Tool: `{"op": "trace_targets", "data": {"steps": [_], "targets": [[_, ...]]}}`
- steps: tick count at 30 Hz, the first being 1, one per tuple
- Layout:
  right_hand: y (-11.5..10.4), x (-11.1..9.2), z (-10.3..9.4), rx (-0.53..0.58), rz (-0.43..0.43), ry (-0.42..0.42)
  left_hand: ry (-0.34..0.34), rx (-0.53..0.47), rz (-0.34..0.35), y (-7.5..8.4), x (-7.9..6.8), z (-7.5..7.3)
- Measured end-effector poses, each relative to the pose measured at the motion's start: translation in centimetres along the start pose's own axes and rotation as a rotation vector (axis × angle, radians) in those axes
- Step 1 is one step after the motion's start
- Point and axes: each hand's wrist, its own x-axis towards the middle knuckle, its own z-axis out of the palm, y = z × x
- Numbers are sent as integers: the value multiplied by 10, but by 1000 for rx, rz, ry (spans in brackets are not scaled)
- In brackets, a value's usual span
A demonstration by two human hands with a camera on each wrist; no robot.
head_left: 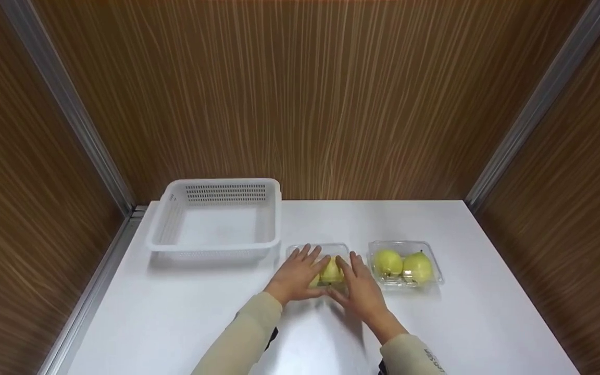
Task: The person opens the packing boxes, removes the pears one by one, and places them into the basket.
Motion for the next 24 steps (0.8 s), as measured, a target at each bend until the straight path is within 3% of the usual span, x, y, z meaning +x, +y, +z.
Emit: {"op": "trace_targets", "data": {"steps": [3,7,13,17,21,24], "targets": [[0,-2,1,294,101,-16,10,-16,-11,2,0,1],[-2,0,2,714,306,16,26,-44,-26,3,1,0],[-2,0,3,1009,604,-42,-7,-115,-30,1,2,-2],[1,-1,3,1224,693,-50,-19,-195,-31,0,3,-4],[-4,-4,-3,1616,856,33,-39,-239,-48,0,4,-8],[-12,-11,-6,1740,1033,92,-44,-255,-61,0,5,-12]]}}
